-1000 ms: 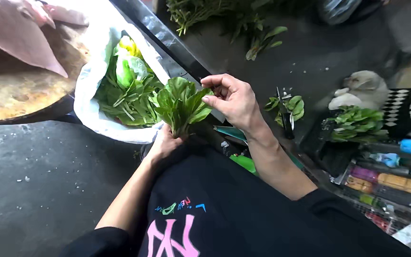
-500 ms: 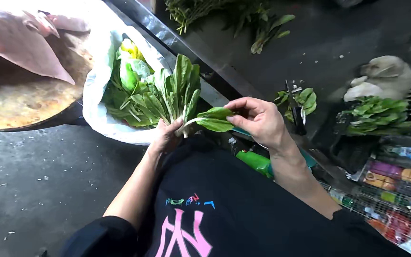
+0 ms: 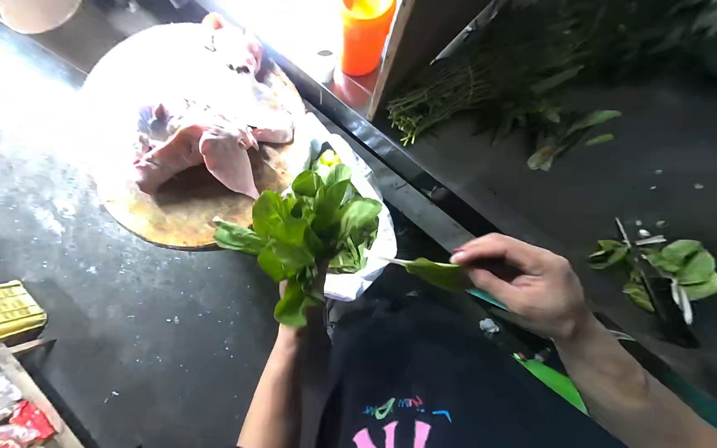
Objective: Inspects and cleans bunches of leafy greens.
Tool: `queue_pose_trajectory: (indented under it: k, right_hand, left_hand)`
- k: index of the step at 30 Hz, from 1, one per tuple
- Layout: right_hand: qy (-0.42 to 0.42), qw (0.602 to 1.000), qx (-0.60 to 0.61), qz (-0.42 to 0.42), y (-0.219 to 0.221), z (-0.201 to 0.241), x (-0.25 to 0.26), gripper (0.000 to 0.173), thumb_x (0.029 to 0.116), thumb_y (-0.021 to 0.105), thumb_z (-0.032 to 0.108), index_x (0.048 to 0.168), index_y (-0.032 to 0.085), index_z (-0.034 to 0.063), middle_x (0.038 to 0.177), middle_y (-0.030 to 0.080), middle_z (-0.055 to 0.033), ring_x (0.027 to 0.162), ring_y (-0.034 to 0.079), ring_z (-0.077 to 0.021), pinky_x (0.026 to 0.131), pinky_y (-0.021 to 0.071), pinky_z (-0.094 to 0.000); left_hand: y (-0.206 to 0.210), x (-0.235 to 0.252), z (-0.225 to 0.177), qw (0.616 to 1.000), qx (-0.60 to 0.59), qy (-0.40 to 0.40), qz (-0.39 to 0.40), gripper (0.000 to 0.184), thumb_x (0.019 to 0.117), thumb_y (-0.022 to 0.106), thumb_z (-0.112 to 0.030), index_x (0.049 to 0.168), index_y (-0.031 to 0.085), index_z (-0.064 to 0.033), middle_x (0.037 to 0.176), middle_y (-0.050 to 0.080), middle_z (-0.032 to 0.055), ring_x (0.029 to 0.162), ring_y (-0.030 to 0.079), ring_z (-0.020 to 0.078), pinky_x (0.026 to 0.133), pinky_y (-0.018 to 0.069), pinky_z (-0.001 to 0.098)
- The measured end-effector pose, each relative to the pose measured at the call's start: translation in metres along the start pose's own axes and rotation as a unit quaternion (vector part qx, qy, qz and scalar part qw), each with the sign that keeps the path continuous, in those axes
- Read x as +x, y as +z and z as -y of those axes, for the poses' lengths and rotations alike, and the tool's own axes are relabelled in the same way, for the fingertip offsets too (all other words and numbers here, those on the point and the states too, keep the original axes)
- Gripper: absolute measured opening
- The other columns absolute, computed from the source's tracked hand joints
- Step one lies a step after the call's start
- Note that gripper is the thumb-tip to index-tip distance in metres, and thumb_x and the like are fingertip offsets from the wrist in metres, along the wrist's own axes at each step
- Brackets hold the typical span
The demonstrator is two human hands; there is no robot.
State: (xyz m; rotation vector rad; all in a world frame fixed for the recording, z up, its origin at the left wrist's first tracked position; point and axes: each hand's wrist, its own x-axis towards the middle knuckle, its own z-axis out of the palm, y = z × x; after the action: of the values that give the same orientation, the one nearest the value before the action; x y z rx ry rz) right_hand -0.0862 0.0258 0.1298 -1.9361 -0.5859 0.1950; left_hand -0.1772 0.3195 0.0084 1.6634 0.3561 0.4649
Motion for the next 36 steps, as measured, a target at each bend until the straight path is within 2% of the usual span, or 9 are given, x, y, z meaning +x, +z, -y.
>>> queue_pose_trajectory:
  k: [5,8,13,16,20,24,29,31,36]
  right_hand:
    - [-0.019,0.999,-0.037,0.021,0.045,-0.001,0.044,0.048,0.0909,0.077,0.037,0.128,0.069,0.0089,0.114,0.071,-0.0031,0.081,0.062,-0.0032,0.070,0.0540,-0.0219]
    - [-0.076,0.996,0.004,0.038,0.048,0.026,0.054,0.067,0.0847,0.082,0.046,0.135,0.064,0.0070,0.118,0.069,-0.0013,0.085,0.061,0.0003,0.069,0.0529,-0.0163]
    - [-0.148,0.988,-0.007,0.047,0.048,0.034,0.042,0.011,0.0882,0.077,0.008,0.097,0.076,0.0019,0.102,0.072,-0.0056,0.095,0.070,-0.0082,0.083,0.0615,-0.0219]
    - [-0.143,0.988,-0.042,0.046,0.054,0.020,0.024,0.009,0.0884,0.076,0.006,0.096,0.076,0.0011,0.102,0.072,-0.0079,0.096,0.069,-0.0093,0.084,0.0602,-0.0219]
    - [-0.148,0.985,-0.057,0.066,0.055,0.011,-0.001,0.008,0.0896,0.073,0.005,0.097,0.077,0.0023,0.103,0.072,-0.0096,0.101,0.068,-0.0119,0.089,0.0588,-0.0240]
    - [-0.145,0.986,-0.048,0.072,0.047,0.012,-0.015,0.009,0.0902,0.072,0.003,0.098,0.077,0.0033,0.103,0.072,-0.0092,0.102,0.068,-0.0132,0.090,0.0581,-0.0251]
    - [-0.116,0.992,-0.039,0.038,0.029,0.014,-0.011,0.008,0.0903,0.073,0.004,0.097,0.076,0.0044,0.105,0.071,-0.0067,0.101,0.068,-0.0113,0.086,0.0601,-0.0245]
    - [-0.118,0.990,-0.044,0.065,0.028,0.014,-0.013,0.010,0.0909,0.071,0.005,0.099,0.077,0.0060,0.106,0.072,-0.0064,0.103,0.067,-0.0118,0.089,0.0588,-0.0256]
    - [-0.166,0.971,-0.018,0.172,0.057,0.006,-0.021,0.012,0.0994,0.063,0.008,0.103,0.075,0.0060,0.106,0.074,-0.0110,0.103,0.069,-0.0181,0.092,0.0567,-0.0292]
  left_hand:
    - [-0.028,-0.022,-0.008,0.983,-0.110,-0.148,-0.008,0.023,0.0955,0.057,0.005,0.118,0.058,0.0090,0.103,0.069,-0.0001,0.099,0.063,-0.0038,0.092,0.0530,0.0163]
    - [-0.020,-0.029,0.001,0.972,-0.202,-0.118,0.007,0.023,0.0957,0.055,0.005,0.118,0.057,0.0072,0.103,0.069,-0.0028,0.099,0.063,-0.0040,0.092,0.0527,0.0167]
    - [0.005,-0.027,-0.025,0.991,-0.073,-0.093,0.057,0.031,0.0830,0.083,-0.012,0.108,0.068,-0.0013,0.096,0.074,-0.0030,0.089,0.071,0.0050,0.084,0.0613,0.0271]
    - [0.018,-0.019,-0.026,0.960,-0.049,-0.246,0.124,0.026,0.0772,0.078,0.000,0.101,0.067,-0.0037,0.081,0.072,-0.0046,0.074,0.069,0.0034,0.071,0.0607,0.0243]
    - [0.040,-0.039,0.012,0.925,-0.205,-0.288,0.135,0.074,0.0734,0.082,0.002,0.137,0.046,-0.0080,0.111,0.070,-0.0012,0.099,0.070,0.0082,0.088,0.0606,0.0314]
    - [0.054,-0.042,0.011,0.901,-0.255,-0.305,0.174,0.069,0.0724,0.080,0.004,0.132,0.050,-0.0120,0.109,0.071,-0.0024,0.097,0.070,0.0091,0.086,0.0609,0.0321]
    - [0.055,-0.036,0.021,0.826,-0.429,-0.317,0.180,0.073,0.0616,0.096,-0.042,0.121,0.062,-0.0187,0.106,0.074,-0.0009,0.093,0.072,0.0117,0.081,0.0618,0.0338]
    - [0.059,-0.029,0.019,0.814,-0.447,-0.337,0.155,0.082,0.0653,0.093,-0.048,0.131,0.055,-0.0170,0.119,0.070,0.0051,0.096,0.071,0.0163,0.080,0.0614,0.0353]
    - [0.079,-0.014,0.017,0.768,-0.496,-0.380,0.142,0.061,0.0818,0.083,-0.024,0.135,0.059,-0.0083,0.118,0.070,0.0110,0.087,0.071,0.0163,0.075,0.0613,0.0323]
